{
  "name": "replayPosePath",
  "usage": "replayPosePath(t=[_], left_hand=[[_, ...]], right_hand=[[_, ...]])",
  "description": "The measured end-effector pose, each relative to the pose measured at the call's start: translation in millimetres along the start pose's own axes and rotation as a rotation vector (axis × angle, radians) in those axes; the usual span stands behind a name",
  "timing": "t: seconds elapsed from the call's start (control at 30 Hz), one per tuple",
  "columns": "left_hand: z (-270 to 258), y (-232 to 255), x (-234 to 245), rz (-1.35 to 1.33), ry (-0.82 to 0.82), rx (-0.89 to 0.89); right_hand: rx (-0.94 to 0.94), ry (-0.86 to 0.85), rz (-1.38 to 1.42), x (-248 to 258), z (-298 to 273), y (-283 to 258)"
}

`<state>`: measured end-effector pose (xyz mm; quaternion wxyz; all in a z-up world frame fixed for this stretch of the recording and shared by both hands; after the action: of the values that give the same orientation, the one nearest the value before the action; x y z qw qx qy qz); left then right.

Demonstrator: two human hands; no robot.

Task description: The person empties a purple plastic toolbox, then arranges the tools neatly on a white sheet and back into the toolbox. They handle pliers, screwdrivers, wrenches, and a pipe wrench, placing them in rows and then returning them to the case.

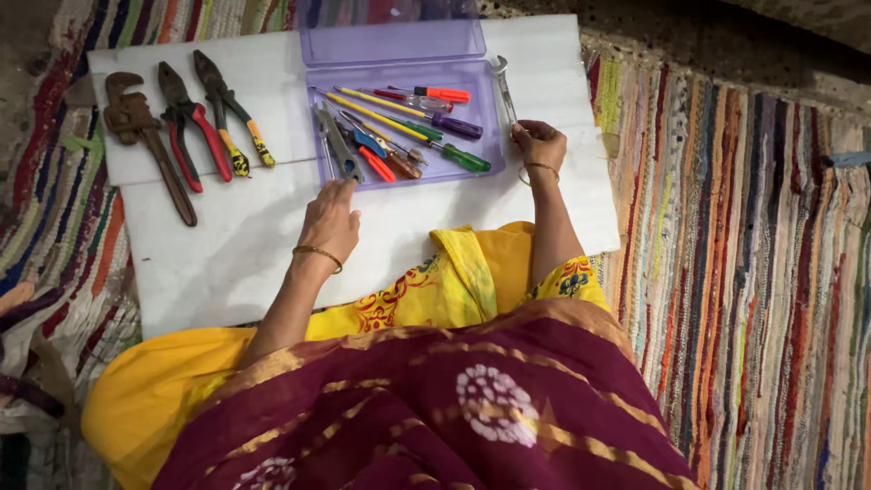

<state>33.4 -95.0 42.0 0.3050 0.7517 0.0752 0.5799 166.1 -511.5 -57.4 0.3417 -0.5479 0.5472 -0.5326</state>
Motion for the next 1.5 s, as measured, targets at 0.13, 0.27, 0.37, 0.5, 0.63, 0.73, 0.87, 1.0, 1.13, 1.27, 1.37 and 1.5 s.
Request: replayPosePath(t=[0.13,0.27,0.37,0.5,0.63,0.73,0.87,1.0,1.13,1.27,1.37,1.5], left_hand=[[-1,0,-3,0.0,-0.039,0.027],[-1,-3,-5,0.01,-0.08,0.045],[-1,-2,-8,0.026,-0.052,0.016],[0,-8,-10,-0.017,-0.022,0.005],[2,-11,-13,0.084,-0.008,0.013],[0,-14,-12,0.034,-0.018,0.034],[-3,-13,-11,-0.037,0.007,0.026],[-5,-3,-5,0.129,0.124,-0.048],[-1,-11,-8,0.008,-0.029,0.041],[-8,0,11,-0.05,0.077,-0.035],[-9,2,22,-0.115,0.131,-0.011],[-2,10,17,-0.493,0.267,-0.1]], right_hand=[[0.114,0.03,-0.217,-10,-18,-36],[0.195,0.115,-0.513,-19,-44,-75],[0.369,0.199,-0.7,-35,-71,-112],[0.701,-0.016,-0.661,-107,-101,-153],[0.657,-0.415,-0.606,-200,-115,-158],[0.504,-0.481,-0.772,-260,-123,-154],[0.236,-0.37,-1.084,-302,-116,-146],[0.21,-0.384,-1.238,-320,-105,-131],[0.177,-0.445,-1.115,-317,-83,-104],[0.175,-0.549,-0.897,-299,-62,-81],[-0.054,-0.731,-0.371,-268,-61,-65],[-0.084,-0.786,-0.042,-201,-93,-80]])
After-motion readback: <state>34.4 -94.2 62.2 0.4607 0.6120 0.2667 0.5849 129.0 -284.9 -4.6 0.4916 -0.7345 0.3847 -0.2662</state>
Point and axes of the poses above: each hand's wrist, its own z-axis towards the middle knuckle, its own x-axis out of the back of the hand, y = z × x, the point moved 8 cm from there along z, towards the middle knuckle, and after that the axes turned 15 degrees about -y, right-handed, at the moved point
